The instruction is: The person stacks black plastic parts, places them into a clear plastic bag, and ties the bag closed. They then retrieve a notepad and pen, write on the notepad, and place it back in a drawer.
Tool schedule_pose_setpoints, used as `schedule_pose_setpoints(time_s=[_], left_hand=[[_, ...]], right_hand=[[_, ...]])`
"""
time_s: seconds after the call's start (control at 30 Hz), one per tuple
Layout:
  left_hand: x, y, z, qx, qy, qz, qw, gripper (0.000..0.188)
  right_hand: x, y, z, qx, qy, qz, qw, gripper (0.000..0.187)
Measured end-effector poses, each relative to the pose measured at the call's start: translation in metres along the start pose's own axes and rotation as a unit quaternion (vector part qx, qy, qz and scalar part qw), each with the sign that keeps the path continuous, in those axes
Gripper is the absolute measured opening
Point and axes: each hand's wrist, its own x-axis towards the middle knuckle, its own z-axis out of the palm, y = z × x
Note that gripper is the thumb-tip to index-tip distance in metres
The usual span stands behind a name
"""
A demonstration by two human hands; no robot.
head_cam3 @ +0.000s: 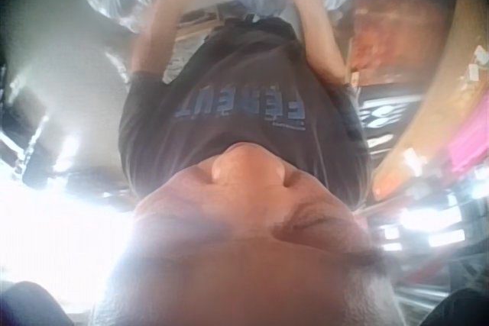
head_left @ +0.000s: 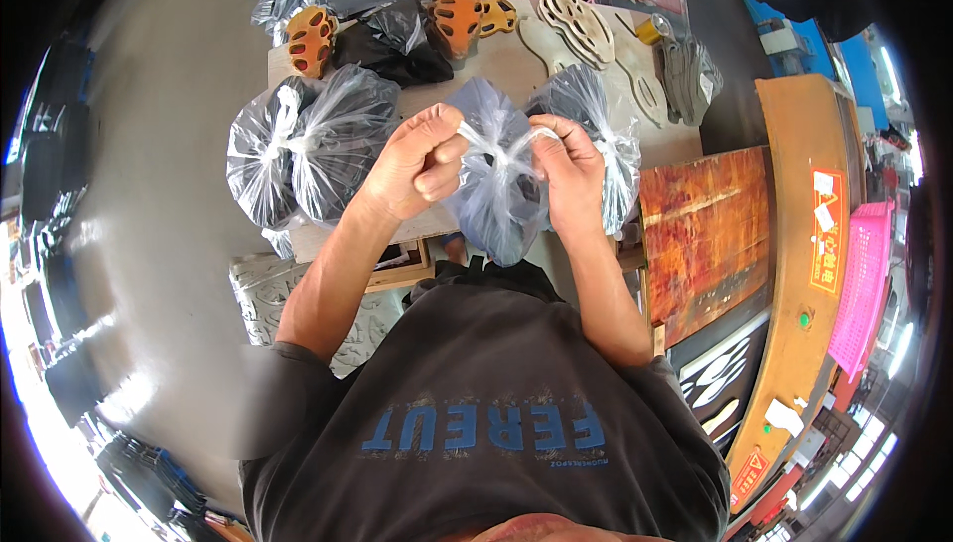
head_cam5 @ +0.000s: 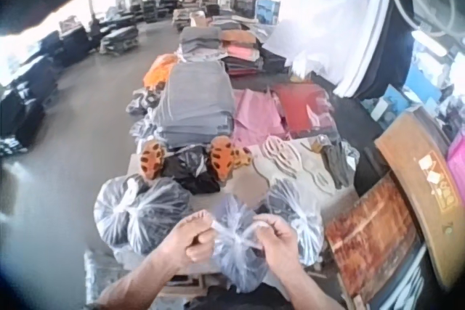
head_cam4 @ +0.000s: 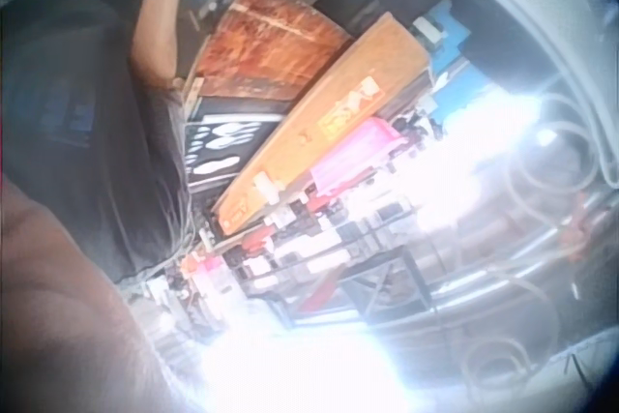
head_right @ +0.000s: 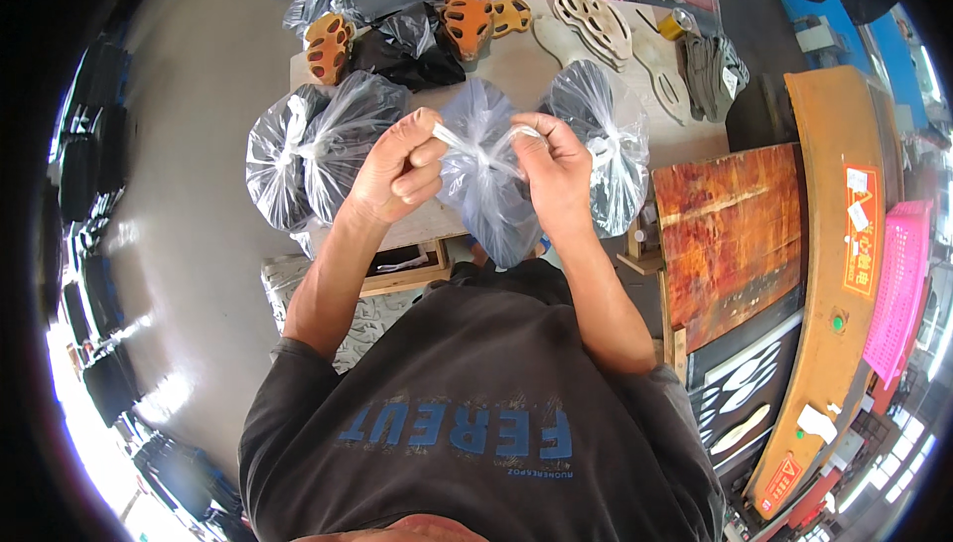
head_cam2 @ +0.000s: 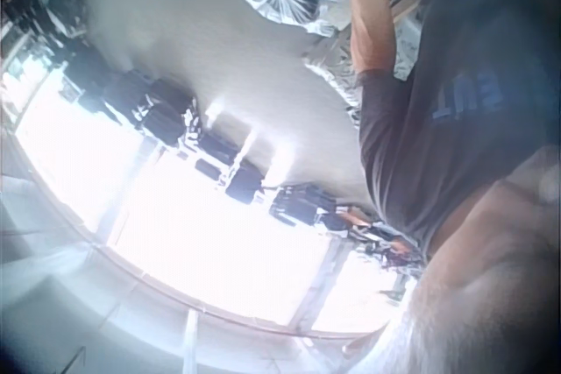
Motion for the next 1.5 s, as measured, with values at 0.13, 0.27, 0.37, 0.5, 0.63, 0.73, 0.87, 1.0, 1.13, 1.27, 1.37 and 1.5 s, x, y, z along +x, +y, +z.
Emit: schedule_pose_setpoints(time_s=[0.13,0.27,0.37,0.5,0.63,0.73,0.87,1.0,1.13,1.27,1.37,1.5], left_hand=[[-0.004,0.014,-0.002,0.280,-0.001,0.000,0.960,0.022],[-0.005,0.027,-0.014,0.583,0.038,0.043,0.811,0.030],[0.000,0.025,-0.045,0.663,0.050,0.073,0.743,0.015],[0.020,0.018,-0.094,0.737,0.121,0.023,0.665,0.022],[0.026,0.005,-0.100,0.702,0.113,0.042,0.701,0.028],[0.031,0.006,-0.085,0.665,0.148,0.015,0.732,0.033],[0.043,0.012,-0.081,0.682,0.149,-0.011,0.716,0.034],[0.052,0.012,-0.108,0.722,0.148,0.038,0.675,0.037],[0.051,0.013,-0.116,0.724,0.167,0.005,0.670,0.036],[0.038,0.036,-0.081,0.609,0.171,-0.015,0.774,0.034],[0.023,0.040,-0.045,0.441,0.121,-0.005,0.889,0.029],[0.019,0.022,-0.011,0.293,-0.002,-0.052,0.955,0.038]], right_hand=[[0.003,-0.001,0.003,0.219,0.042,0.011,0.975,0.018],[-0.004,0.001,-0.014,0.377,-0.020,0.081,0.923,0.024],[-0.015,0.016,-0.041,0.421,-0.042,0.122,0.898,0.026],[-0.047,0.045,-0.065,0.254,-0.068,0.081,0.962,0.027],[-0.065,0.041,-0.068,0.244,-0.051,0.117,0.961,0.043],[-0.058,0.019,-0.065,0.111,-0.099,0.180,0.972,0.053],[-0.050,0.003,-0.070,0.019,-0.245,0.177,0.953,0.047],[-0.065,0.024,-0.090,-0.143,-0.151,0.131,0.969,0.035],[-0.075,0.053,-0.104,0.095,-0.129,0.154,0.975,0.033],[-0.072,0.038,-0.099,0.019,-0.087,0.125,0.988,0.036],[-0.061,0.017,-0.083,0.005,-0.129,0.034,0.991,0.041],[-0.041,0.006,-0.058,0.093,-0.153,0.005,0.984,0.058]])
